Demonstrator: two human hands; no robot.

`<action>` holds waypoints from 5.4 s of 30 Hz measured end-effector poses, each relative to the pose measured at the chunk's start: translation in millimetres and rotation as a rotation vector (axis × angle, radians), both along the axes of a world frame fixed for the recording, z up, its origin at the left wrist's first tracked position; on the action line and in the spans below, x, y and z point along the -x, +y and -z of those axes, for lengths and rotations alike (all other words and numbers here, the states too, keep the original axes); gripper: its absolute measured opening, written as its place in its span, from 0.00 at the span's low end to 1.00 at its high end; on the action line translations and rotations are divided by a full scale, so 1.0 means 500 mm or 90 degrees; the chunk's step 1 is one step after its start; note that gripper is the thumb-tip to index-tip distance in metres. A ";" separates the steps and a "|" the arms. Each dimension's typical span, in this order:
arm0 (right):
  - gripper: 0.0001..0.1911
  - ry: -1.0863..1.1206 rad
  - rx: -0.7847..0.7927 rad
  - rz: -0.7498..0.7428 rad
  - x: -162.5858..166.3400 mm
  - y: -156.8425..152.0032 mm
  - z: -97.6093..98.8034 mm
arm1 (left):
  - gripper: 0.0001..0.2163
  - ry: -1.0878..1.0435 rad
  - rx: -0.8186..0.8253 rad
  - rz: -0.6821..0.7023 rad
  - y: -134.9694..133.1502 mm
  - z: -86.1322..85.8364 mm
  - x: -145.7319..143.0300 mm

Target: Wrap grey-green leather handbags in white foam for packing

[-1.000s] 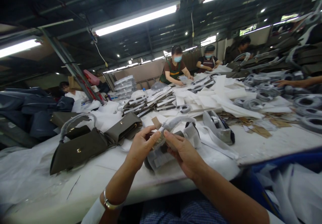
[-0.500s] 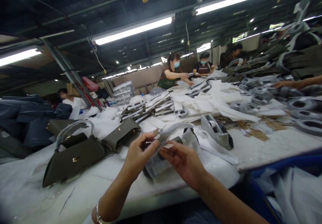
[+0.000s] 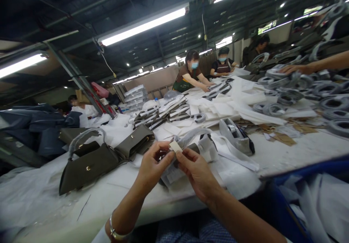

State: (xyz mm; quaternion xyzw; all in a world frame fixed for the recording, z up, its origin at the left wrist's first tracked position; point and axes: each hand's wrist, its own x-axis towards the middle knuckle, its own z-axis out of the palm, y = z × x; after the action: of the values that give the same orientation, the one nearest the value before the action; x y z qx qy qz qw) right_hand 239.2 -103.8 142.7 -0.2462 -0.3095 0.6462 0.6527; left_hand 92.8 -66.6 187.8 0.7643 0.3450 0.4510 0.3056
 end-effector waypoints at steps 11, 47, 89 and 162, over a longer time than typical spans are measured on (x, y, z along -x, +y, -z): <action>0.12 -0.042 0.006 -0.021 -0.007 0.011 0.003 | 0.08 -0.007 0.009 -0.019 -0.019 -0.011 -0.003; 0.16 -0.250 -0.096 0.087 -0.051 0.010 -0.041 | 0.15 0.123 0.011 -0.034 -0.003 -0.042 0.007; 0.15 -0.359 0.365 0.443 -0.492 0.055 0.291 | 0.23 -0.194 0.228 -0.066 0.074 -0.004 -0.021; 0.11 -0.565 -0.143 0.186 -0.062 0.073 -0.016 | 0.12 -0.084 0.105 -0.074 0.052 0.010 -0.013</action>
State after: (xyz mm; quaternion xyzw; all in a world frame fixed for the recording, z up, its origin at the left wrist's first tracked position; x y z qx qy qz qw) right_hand 270.1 -67.4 150.8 -0.4669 -0.5883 0.3425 0.5644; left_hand 99.3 -40.5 182.9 0.6839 0.4039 0.4875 0.3627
